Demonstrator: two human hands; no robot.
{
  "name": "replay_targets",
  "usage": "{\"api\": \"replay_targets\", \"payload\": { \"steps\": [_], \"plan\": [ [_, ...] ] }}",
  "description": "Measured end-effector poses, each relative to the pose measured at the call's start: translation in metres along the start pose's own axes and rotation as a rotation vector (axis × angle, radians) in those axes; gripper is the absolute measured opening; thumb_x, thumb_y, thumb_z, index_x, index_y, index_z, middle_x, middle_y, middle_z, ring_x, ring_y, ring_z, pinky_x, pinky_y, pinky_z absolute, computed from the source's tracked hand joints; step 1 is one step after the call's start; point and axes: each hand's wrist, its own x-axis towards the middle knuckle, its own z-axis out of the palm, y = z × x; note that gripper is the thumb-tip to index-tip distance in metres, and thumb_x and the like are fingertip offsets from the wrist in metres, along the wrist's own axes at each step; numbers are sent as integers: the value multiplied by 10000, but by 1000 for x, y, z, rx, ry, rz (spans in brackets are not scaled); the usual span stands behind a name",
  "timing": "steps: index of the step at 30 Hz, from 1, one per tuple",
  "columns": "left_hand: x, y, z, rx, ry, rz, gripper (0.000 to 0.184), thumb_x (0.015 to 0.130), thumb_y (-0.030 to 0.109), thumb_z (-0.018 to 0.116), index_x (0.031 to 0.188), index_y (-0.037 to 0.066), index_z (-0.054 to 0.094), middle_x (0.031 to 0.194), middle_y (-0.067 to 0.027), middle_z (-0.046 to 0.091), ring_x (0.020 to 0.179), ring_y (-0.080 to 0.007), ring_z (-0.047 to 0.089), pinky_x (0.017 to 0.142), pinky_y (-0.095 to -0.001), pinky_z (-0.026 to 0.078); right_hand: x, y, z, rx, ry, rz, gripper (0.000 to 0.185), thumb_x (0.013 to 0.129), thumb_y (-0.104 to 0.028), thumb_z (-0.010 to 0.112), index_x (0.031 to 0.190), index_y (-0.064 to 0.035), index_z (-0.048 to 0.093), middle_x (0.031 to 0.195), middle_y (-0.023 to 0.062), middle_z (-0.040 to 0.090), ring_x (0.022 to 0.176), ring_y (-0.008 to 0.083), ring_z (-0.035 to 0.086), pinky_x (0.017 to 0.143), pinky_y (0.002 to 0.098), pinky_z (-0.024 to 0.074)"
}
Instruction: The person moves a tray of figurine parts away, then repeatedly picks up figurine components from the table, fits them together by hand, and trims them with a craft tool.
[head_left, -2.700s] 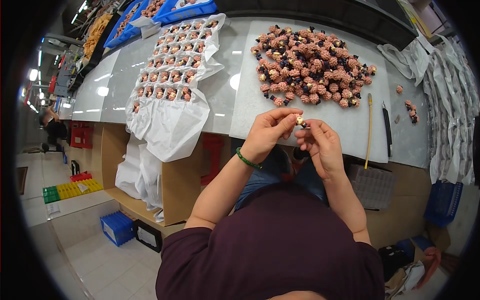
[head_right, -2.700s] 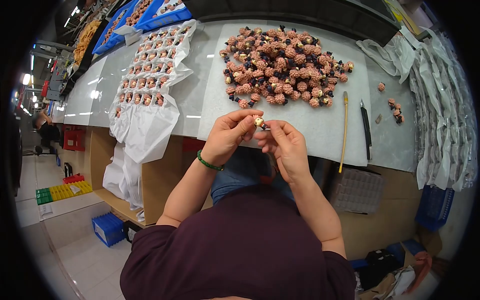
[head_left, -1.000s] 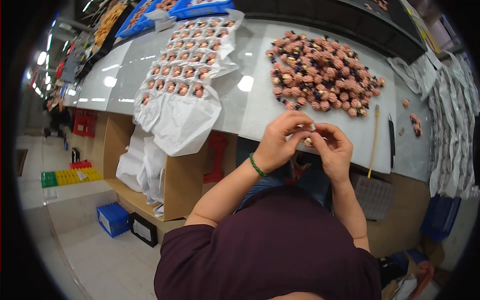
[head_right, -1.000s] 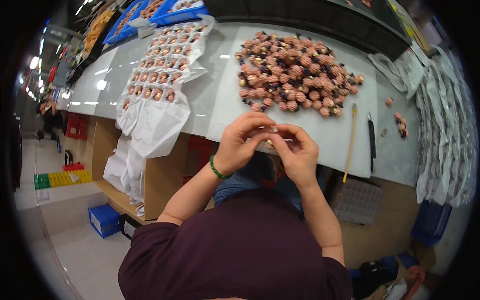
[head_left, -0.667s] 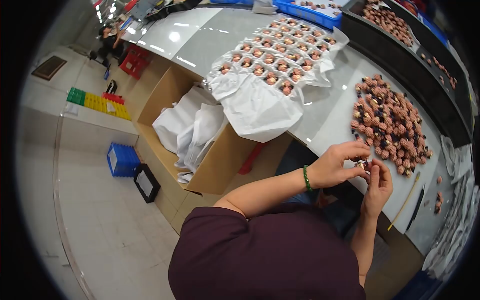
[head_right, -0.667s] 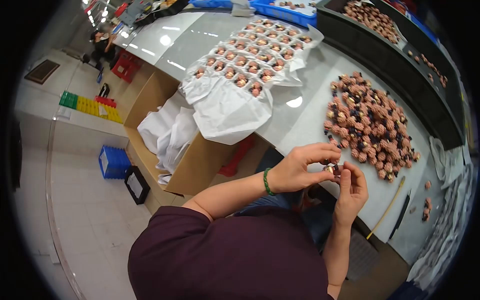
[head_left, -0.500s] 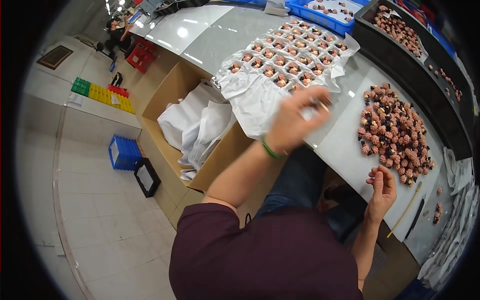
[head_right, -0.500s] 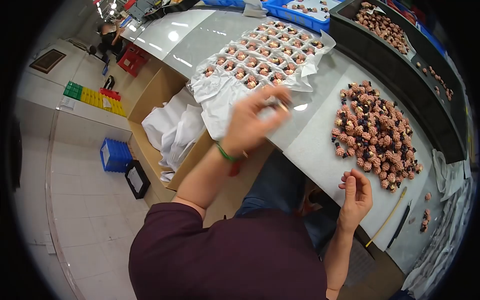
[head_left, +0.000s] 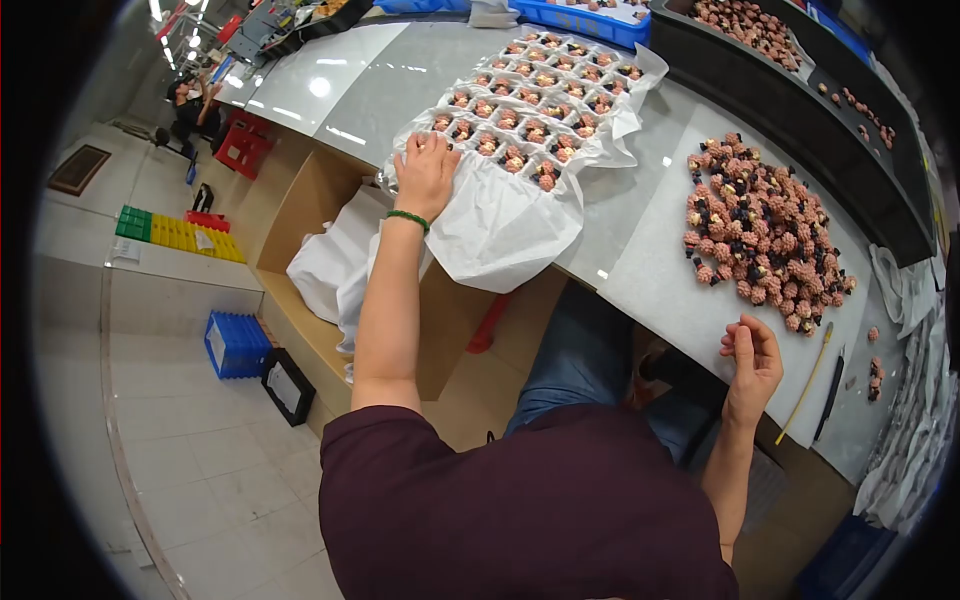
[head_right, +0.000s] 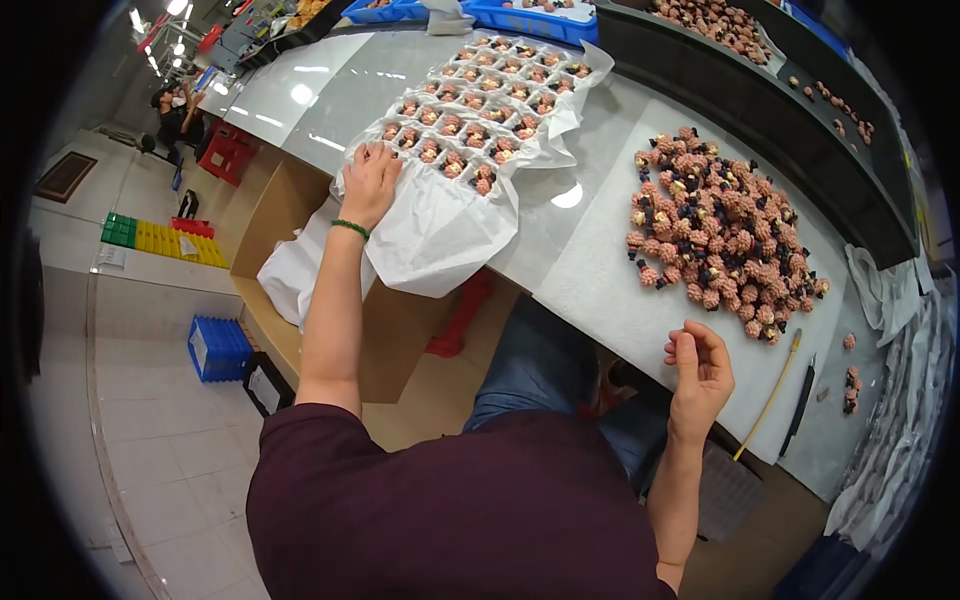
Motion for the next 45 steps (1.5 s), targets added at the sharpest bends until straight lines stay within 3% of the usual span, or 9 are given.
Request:
{"api": "replay_targets", "payload": {
  "steps": [8, 11, 16, 21, 28, 32, 36, 39, 45],
  "plan": [
    [-9, 20, -18, 480, 245, 135, 301, 841, 303, 428, 927, 40, 546, 968, -120, 548, 911, -279, 491, 847, -454, 280, -2, 1, 0, 14, -10, 9, 172, 812, -75, 523, 957, 18, 526, 798, 69, 574, 686, 97, 529, 604, 201, 429],
    [-13, 38, -46, -202, -132, -107, 304, 849, 306, 407, 950, 54, 545, 953, -116, 565, 901, -257, 513, 859, -416, 284, -4, 1, -3, 5, 13, 9, 171, 817, -85, 516, 958, 11, 530, 797, 64, 571, 682, 94, 525, 604, 204, 428],
    [-18, 56, -29, -172, -231, -20, 298, 848, 301, 416, 977, 65, 543, 917, -108, 579, 888, -248, 527, 861, -388, 289, -4, 0, -4, 3, 20, 7, 169, 811, -74, 520, 957, 11, 530, 794, 63, 569, 680, 96, 526, 605, 207, 427],
    [-14, 58, -8, -231, -49, 49, 313, 848, 271, 426, 1008, 29, 543, 903, -137, 577, 879, -273, 526, 825, -367, 333, 0, -4, 1, -11, 24, -37, 170, 797, -55, 534, 954, 10, 531, 800, 54, 570, 681, 94, 527, 603, 204, 425],
    [-23, 75, -31, 50, -183, 28, 305, 838, 264, 442, 1052, 60, 517, 961, -112, 565, 960, -257, 495, 908, -424, 250, 32, -15, 25, -628, -80, -506, 183, 717, -26, 590, 897, -6, 562, 785, 60, 576, 642, 124, 532, 570, 212, 412],
    [-21, 124, -70, 10, 55, 161, 254, 804, 159, 511, 1027, 41, 532, 938, -118, 570, 913, -268, 517, 867, -381, 326, 46, -1, 36, -966, -81, -761, 220, 690, -31, 601, 906, -9, 561, 783, 76, 569, 616, 147, 529, 545, 214, 404],
    [-33, 178, -70, -824, -22, 118, 160, 744, -3, 556, 899, 7, 593, 866, -103, 583, 745, -176, 562, 659, -237, 432, 41, -7, 32, -750, -124, -698, 214, 731, -67, 592, 936, -14, 555, 752, 52, 571, 596, 110, 515, 521, 208, 391],
    [-42, 207, -46, -1153, -324, -1, 163, 770, 14, 533, 922, 2, 592, 823, -71, 576, 686, -118, 522, 625, -208, 409, 26, -17, 21, 57, -288, 112, 266, 771, -133, 586, 1004, -20, 523, 708, 29, 561, 565, 66, 488, 483, 190, 372],
    [-46, 272, -10, -1507, -709, 18, 182, 813, 41, 496, 967, -9, 580, 821, -33, 516, 684, -69, 454, 607, -191, 381, 16, -18, -1, 290, -339, 300, 326, 800, -185, 563, 1061, -9, 477, 679, 17, 557, 533, 38, 483, 447, 162, 369]
  ]
}}
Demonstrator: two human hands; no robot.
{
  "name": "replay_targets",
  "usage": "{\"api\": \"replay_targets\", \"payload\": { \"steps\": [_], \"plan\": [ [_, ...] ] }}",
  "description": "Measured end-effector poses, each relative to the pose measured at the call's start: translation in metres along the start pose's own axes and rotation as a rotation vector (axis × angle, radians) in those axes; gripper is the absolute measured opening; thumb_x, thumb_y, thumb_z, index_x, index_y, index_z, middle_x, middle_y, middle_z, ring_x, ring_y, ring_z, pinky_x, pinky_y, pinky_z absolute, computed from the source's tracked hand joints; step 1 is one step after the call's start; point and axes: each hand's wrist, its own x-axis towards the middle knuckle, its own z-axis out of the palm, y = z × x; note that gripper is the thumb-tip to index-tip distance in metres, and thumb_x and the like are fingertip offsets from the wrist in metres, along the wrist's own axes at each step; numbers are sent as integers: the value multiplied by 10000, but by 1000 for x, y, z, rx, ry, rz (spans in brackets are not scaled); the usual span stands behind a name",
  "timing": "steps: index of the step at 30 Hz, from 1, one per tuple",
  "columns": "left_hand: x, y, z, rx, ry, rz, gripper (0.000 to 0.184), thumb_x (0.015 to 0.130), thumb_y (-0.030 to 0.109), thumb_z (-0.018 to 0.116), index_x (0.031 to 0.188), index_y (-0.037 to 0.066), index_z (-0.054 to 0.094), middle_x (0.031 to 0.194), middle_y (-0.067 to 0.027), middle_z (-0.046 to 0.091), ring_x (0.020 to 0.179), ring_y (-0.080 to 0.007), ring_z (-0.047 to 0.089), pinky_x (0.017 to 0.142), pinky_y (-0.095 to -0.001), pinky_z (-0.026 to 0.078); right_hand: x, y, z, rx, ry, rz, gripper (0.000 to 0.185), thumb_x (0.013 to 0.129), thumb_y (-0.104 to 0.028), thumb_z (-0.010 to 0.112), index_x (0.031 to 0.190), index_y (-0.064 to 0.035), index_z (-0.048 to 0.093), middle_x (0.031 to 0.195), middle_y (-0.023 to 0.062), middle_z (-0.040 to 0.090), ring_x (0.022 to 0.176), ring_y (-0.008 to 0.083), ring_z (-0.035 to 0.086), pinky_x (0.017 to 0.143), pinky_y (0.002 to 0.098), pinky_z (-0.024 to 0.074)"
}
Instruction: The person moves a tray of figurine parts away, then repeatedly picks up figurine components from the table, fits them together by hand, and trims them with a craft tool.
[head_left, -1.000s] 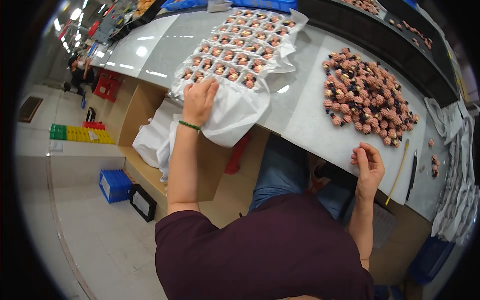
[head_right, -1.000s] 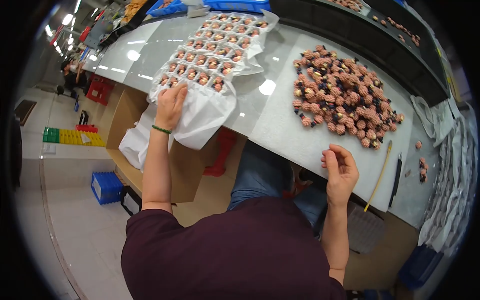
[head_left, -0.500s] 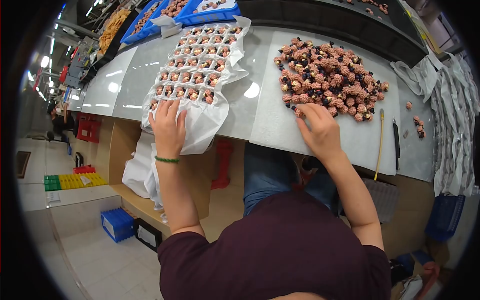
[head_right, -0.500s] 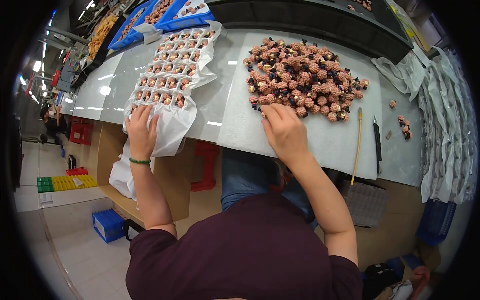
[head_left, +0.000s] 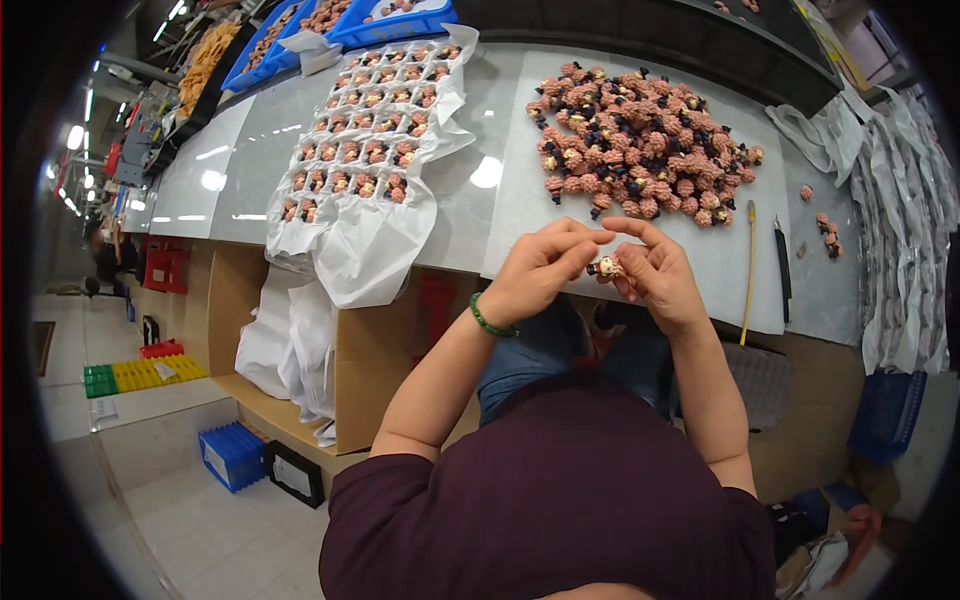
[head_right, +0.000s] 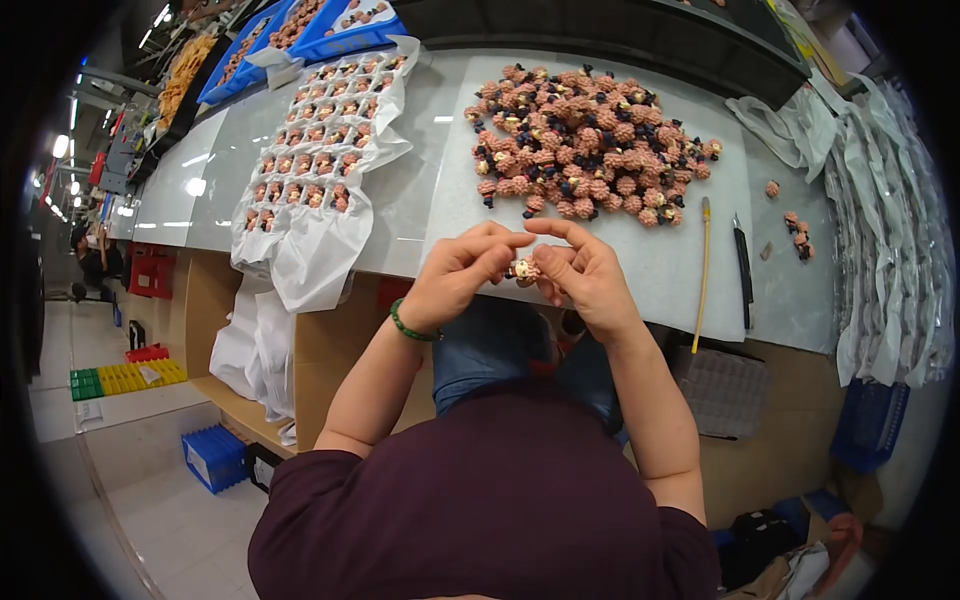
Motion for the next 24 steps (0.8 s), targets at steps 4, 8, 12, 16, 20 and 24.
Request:
{"api": "replay_targets", "payload": {
  "steps": [4, 8, 12, 16, 20, 24],
  "plan": [
    [7, -7, 16, -169, -132, -70, 192, 818, 78, 511, 976, -8, 578, 839, -31, 519, 720, -74, 465, 633, -193, 391, -3, -1, -4, -16, 90, 43, 356, 805, -220, 554, 1082, -19, 455, 649, 15, 551, 475, 31, 462, 391, 142, 344],
    [4, -13, 20, -235, -90, -104, 187, 809, 100, 538, 957, -3, 587, 829, -34, 546, 760, -76, 494, 666, -192, 404, -6, 2, -3, -72, 154, 66, 337, 812, -215, 543, 1070, -14, 460, 640, 20, 552, 485, 41, 490, 392, 146, 371],
    [2, -14, 18, -250, -10, -138, 186, 799, 100, 553, 947, -8, 586, 827, -39, 567, 766, -79, 506, 682, -199, 412, -6, 6, -1, -7, 193, 74, 326, 812, -196, 542, 1064, -5, 459, 657, 46, 561, 515, 72, 522, 419, 164, 408],
    [2, -18, 15, -341, 118, -192, 194, 790, 92, 563, 950, -17, 576, 826, -50, 584, 760, -90, 523, 695, -208, 422, -9, 13, 4, 49, 204, -8, 299, 814, -144, 535, 1059, 9, 455, 724, 78, 571, 580, 109, 548, 497, 186, 449],
    [3, -24, 18, -490, 204, -203, 211, 790, 81, 557, 971, -28, 559, 842, -63, 590, 776, -107, 539, 718, -221, 434, -12, 31, 11, -30, 219, -207, 268, 798, -64, 538, 1040, 19, 458, 800, 96, 569, 677, 134, 567, 597, 212, 473],
    [3, -23, 23, -575, 201, -176, 217, 806, 65, 526, 997, -37, 539, 887, -82, 584, 818, -123, 545, 745, -238, 443, -15, 36, 13, -66, 293, -352, 259, 756, 16, 564, 1000, 22, 476, 840, 95, 562, 746, 135, 569, 660, 227, 473]
  ]
}}
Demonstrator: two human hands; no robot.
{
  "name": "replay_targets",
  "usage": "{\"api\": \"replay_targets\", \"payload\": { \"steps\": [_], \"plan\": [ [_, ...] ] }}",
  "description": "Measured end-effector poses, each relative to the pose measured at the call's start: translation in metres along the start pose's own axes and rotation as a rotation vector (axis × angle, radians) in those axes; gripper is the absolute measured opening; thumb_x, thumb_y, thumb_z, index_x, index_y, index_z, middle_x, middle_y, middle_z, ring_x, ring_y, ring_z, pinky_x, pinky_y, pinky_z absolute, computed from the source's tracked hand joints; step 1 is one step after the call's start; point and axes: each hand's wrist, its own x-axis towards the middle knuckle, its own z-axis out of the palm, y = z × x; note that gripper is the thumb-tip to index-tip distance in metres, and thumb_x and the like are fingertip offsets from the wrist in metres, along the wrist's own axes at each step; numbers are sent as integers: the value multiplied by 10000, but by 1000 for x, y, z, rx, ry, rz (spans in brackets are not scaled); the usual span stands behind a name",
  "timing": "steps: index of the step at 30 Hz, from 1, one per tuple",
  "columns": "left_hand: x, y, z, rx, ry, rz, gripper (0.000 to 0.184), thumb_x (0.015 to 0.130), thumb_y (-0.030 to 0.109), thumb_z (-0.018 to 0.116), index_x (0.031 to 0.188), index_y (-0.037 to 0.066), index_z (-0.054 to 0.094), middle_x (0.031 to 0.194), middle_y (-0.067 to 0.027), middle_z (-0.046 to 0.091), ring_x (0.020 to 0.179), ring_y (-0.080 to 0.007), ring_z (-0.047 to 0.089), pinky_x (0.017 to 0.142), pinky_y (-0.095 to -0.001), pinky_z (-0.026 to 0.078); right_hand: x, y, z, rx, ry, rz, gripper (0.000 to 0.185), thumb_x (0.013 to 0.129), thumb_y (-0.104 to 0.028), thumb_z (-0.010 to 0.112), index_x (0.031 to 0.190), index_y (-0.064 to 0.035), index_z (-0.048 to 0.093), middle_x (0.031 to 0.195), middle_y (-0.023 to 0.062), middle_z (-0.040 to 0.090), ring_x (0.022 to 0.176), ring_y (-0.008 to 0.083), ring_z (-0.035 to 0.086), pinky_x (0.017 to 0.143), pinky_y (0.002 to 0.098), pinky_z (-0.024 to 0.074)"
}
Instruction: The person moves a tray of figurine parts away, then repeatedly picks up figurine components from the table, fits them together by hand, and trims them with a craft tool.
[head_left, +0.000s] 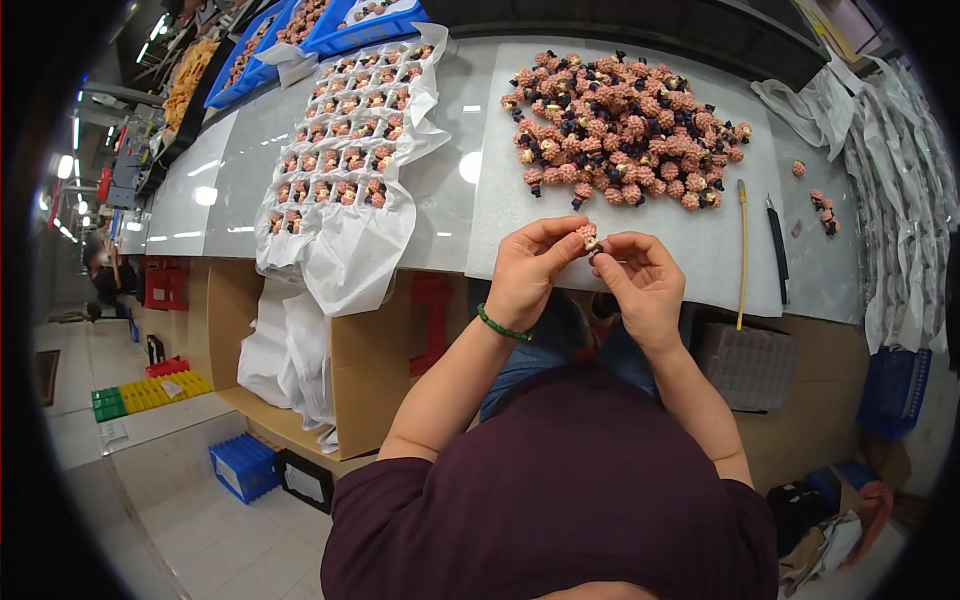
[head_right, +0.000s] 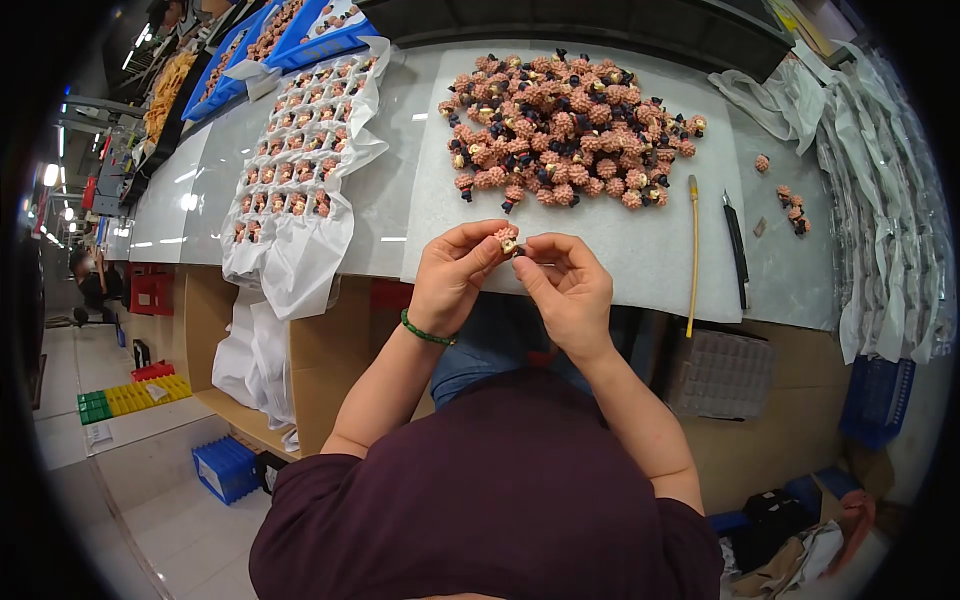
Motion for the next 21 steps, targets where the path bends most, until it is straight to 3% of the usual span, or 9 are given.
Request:
{"api": "replay_targets", "payload": {
  "steps": [6, 10, 15, 21],
  "plan": [
    [-3, -3, -3, -109, -76, -27, 229, 829, 58, 484, 1035, -39, 514, 963, -104, 564, 870, -142, 541, 787, -263, 443, -1, 0, 0, -450, 47, -340, 265, 693, 64, 615, 930, 25, 504, 837, 86, 559, 749, 123, 565, 668, 223, 471],
    [-3, -2, -3, -137, -19, -73, 235, 831, 72, 486, 1038, -36, 512, 966, -105, 563, 882, -147, 540, 795, -272, 444, 0, 5, -1, -566, 26, -491, 271, 681, 72, 621, 923, 30, 507, 833, 85, 559, 737, 121, 565, 658, 219, 473],
    [-4, -2, -6, -173, 20, -111, 238, 835, 78, 481, 1044, -31, 510, 964, -104, 564, 890, -149, 539, 793, -282, 446, 0, 5, -3, -541, -9, -468, 239, 688, 50, 624, 903, 27, 522, 830, 90, 559, 717, 123, 565, 638, 220, 474],
    [-8, 5, -12, -129, 39, -56, 237, 838, 89, 478, 1044, -24, 504, 966, -97, 559, 897, -146, 534, 791, -288, 445, 18, -7, 5, -731, 13, -469, 212, 691, -12, 634, 883, 4, 546, 794, 98, 559, 662, 143, 565, 580, 226, 456]
  ]
}}
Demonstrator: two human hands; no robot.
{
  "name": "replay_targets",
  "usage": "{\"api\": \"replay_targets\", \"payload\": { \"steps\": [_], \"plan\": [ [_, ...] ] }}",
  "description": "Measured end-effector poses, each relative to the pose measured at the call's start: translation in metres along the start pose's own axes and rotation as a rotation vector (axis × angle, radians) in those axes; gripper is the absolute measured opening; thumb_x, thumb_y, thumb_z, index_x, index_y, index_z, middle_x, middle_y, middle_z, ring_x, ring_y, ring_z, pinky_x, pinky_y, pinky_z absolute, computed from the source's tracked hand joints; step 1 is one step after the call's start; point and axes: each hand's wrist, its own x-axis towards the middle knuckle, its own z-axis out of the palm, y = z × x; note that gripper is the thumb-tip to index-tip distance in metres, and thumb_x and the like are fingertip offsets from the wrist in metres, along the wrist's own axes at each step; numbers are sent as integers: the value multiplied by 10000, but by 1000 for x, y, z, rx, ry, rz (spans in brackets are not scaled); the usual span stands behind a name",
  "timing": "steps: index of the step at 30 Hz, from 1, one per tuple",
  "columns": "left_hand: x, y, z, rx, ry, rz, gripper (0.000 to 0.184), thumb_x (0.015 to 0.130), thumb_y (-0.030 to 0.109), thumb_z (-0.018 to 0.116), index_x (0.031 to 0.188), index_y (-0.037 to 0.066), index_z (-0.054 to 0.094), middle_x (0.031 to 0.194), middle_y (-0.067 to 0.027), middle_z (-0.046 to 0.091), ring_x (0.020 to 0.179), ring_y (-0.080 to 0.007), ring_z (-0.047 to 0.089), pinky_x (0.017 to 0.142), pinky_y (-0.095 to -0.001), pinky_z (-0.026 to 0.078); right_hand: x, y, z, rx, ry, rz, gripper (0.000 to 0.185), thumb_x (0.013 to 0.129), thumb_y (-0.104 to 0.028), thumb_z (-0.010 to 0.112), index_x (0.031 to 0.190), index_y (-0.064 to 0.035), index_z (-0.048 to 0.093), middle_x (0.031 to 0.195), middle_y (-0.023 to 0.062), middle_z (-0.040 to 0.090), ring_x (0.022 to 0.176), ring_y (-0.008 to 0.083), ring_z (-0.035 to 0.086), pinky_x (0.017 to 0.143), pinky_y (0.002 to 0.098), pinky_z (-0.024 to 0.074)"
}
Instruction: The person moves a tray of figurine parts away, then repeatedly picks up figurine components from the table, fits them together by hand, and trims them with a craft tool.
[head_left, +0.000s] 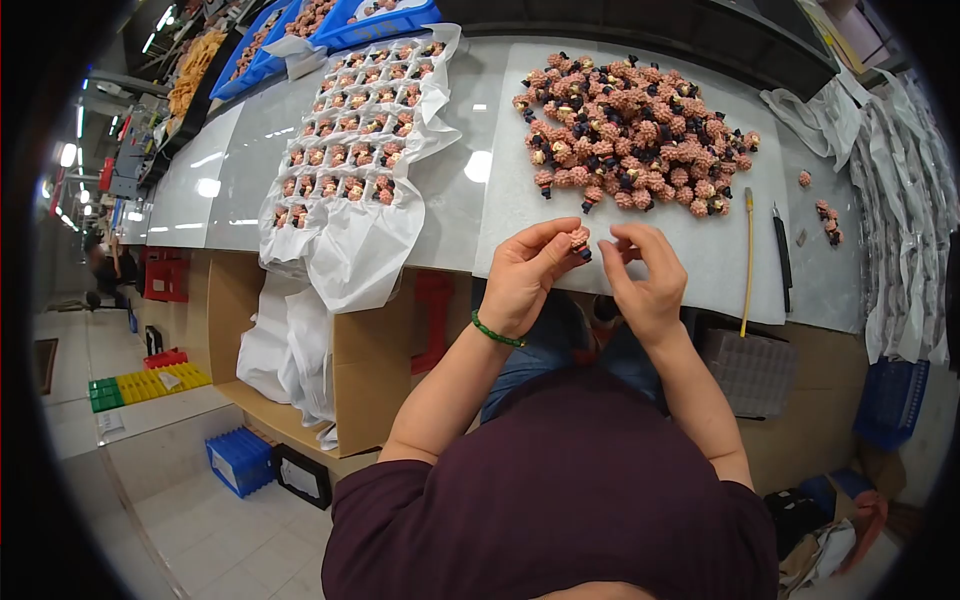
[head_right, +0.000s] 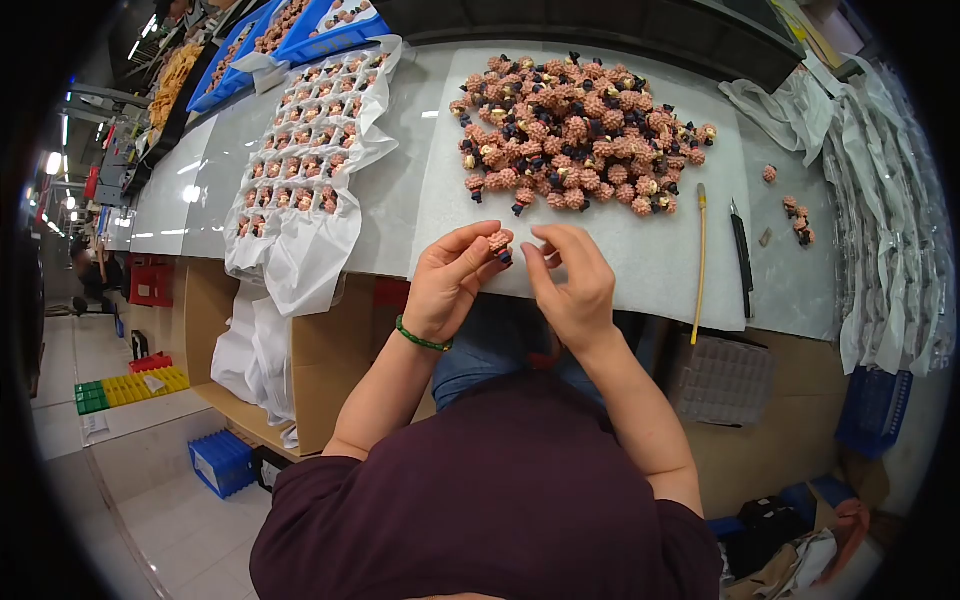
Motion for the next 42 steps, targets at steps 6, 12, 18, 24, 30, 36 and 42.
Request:
{"api": "replay_targets", "payload": {
  "steps": [6, 12, 18, 24, 30, 36, 42],
  "plan": [
    [0, 15, -4, -138, -27, 4, 238, 842, 106, 474, 1047, -13, 500, 953, -70, 539, 858, -116, 522, 756, -254, 434, 28, 13, 18, -336, -30, -225, 224, 688, -25, 619, 902, -10, 552, 766, 102, 555, 612, 162, 553, 538, 244, 443],
    [1, 15, -11, 83, 22, 15, 264, 855, 128, 453, 1079, -9, 485, 946, -51, 514, 771, -80, 481, 676, -207, 401, 24, 22, 18, -389, -70, -108, 248, 692, -13, 599, 936, -16, 552, 721, 86, 555, 547, 152, 532, 498, 249, 436],
    [12, 6, 1, 99, -5, 30, 262, 842, 131, 484, 1065, -6, 502, 883, -36, 530, 718, -59, 467, 647, -185, 392, 8, -4, 5, -71, -19, 29, 262, 688, 15, 599, 944, -14, 551, 710, 77, 563, 548, 125, 535, 491, 224, 436],
    [17, -2, 6, 135, -71, -59, 257, 821, 118, 521, 1047, -2, 511, 822, -25, 562, 684, -64, 490, 625, -178, 403, -2, -4, -2, -65, 21, -30, 283, 673, 22, 625, 944, -2, 545, 744, 78, 575, 602, 120, 556, 511, 207, 448],
    [21, -9, 10, 123, -64, -46, 231, 809, 98, 534, 1018, -2, 516, 855, -41, 574, 719, -81, 524, 646, -188, 425, -3, 1, -22, -63, 24, -15, 256, 682, 18, 622, 927, 1, 551, 774, 89, 582, 645, 127, 562, 528, 218, 448],
    [22, -13, 17, 89, -35, -53, 234, 809, 89, 530, 1018, -13, 508, 889, -58, 575, 771, -112, 542, 695, -220, 441, -6, 19, -81, -394, 223, 72, 184, 718, -5, 583, 901, -3, 568, 827, 87, 588, 716, 166, 564, 605, 243, 437],
    [25, -16, 19, 95, -44, -90, 292, 808, 74, 527, 1079, -25, 483, 913, -74, 572, 792, -124, 544, 718, -230, 440, -6, 58, -145, -801, 321, 80, 186, 727, -31, 557, 910, -2, 569, 886, 120, 578, 844, 253, 530, 737, 321, 411]
  ]
}}
